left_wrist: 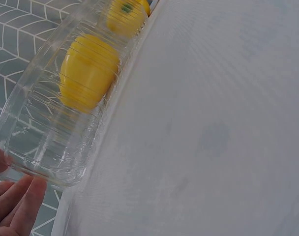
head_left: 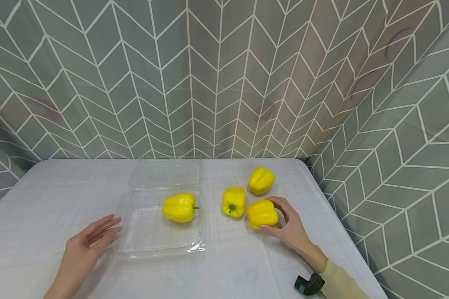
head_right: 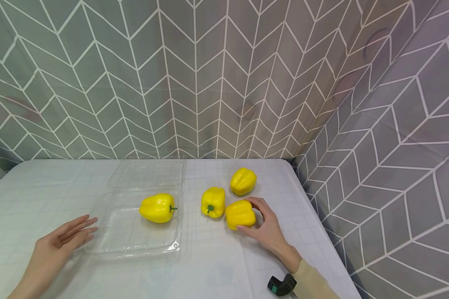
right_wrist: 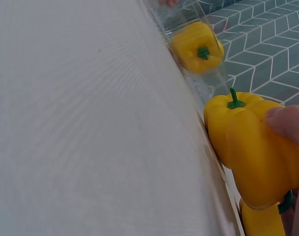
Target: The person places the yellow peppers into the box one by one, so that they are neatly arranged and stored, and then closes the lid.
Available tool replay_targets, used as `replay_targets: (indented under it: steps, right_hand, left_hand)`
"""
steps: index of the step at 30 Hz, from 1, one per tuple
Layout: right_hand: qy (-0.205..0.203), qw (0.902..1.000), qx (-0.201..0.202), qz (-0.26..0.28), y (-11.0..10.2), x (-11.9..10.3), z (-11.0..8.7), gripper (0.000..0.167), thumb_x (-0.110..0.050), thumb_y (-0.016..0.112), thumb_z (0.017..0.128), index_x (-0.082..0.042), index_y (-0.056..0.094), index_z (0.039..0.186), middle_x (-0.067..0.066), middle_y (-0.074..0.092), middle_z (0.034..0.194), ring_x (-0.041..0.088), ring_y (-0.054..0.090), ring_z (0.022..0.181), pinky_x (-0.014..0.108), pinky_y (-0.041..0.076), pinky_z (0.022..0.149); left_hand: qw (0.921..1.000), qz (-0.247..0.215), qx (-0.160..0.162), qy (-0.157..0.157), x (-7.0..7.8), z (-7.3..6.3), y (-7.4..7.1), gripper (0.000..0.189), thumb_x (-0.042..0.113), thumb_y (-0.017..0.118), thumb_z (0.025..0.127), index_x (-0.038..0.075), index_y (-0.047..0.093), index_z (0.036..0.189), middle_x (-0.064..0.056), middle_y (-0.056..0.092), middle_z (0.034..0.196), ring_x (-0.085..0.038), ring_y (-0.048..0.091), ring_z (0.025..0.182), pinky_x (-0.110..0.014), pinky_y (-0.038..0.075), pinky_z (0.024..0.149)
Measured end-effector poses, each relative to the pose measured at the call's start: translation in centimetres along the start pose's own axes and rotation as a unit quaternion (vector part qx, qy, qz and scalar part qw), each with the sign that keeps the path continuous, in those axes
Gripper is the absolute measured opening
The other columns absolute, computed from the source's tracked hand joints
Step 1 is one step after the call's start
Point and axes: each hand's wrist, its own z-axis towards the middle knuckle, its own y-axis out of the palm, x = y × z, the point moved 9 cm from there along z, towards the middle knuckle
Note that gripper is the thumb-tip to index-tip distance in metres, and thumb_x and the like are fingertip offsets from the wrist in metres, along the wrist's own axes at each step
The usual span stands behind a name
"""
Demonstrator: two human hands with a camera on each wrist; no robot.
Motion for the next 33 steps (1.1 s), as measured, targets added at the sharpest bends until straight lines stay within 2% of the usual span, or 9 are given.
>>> replay_targets:
  steps: [10, 15, 24, 30, 33]
  right_hand:
    - [-0.002, 0.9999, 0.014, 0.001, -0.4, -0.5, 0.2, 0.074, -0.005, 0.089, 0.073, -0.012, 0.054, 0.137, 0.003, 0.056, 0.134, 0.008, 0.05, 0.125, 0.013, 0.036, 0.111]
    - [-0.009, 0.9997, 0.016, 0.015, -0.3, -1.2, 0.2, 0.074, -0.002, 0.088, 0.072, -0.01, 0.053, 0.137, 0.006, 0.056, 0.133, 0.008, 0.05, 0.125, 0.013, 0.036, 0.111]
    - [-0.026, 0.9991, 0.016, 0.031, 0.3, -2.8, 0.3, 0.075, 0.001, 0.087, 0.072, -0.007, 0.052, 0.138, 0.007, 0.055, 0.134, 0.01, 0.05, 0.125, 0.016, 0.038, 0.111]
    - [-0.038, 0.9989, 0.017, 0.02, 0.9, -3.7, 0.6, 0.075, -0.001, 0.088, 0.071, -0.007, 0.054, 0.138, 0.007, 0.056, 0.134, 0.011, 0.051, 0.124, 0.016, 0.038, 0.11]
    - [-0.045, 0.9987, 0.018, 0.017, 1.1, -4.3, 0.7, 0.075, -0.001, 0.088, 0.071, -0.008, 0.054, 0.138, 0.008, 0.056, 0.133, 0.011, 0.051, 0.123, 0.015, 0.038, 0.11]
  left_hand:
    - [1.0, -0.004, -0.001, 0.003, 0.0, 0.2, 0.0, 0.055, 0.033, 0.064, 0.099, 0.005, 0.051, 0.144, 0.008, 0.069, 0.126, 0.016, 0.062, 0.095, -0.007, 0.054, 0.074]
    - [0.9999, -0.012, -0.002, 0.005, 0.0, 0.2, 0.0, 0.054, 0.032, 0.064, 0.099, 0.004, 0.051, 0.144, 0.01, 0.069, 0.125, 0.013, 0.064, 0.096, -0.009, 0.055, 0.075]
    - [1.0, 0.007, 0.001, 0.007, 0.5, -0.1, -0.1, 0.052, 0.03, 0.063, 0.099, 0.006, 0.052, 0.144, 0.009, 0.07, 0.125, 0.018, 0.06, 0.094, -0.005, 0.051, 0.073]
    - [0.9999, 0.006, 0.002, 0.01, 0.5, -0.2, -0.2, 0.051, 0.026, 0.065, 0.099, 0.006, 0.052, 0.144, 0.014, 0.069, 0.122, 0.02, 0.059, 0.093, -0.005, 0.051, 0.073]
    - [1.0, 0.003, 0.002, 0.009, 0.5, -0.2, -0.3, 0.051, 0.027, 0.065, 0.099, 0.007, 0.053, 0.144, 0.012, 0.07, 0.123, 0.021, 0.058, 0.094, -0.005, 0.051, 0.073]
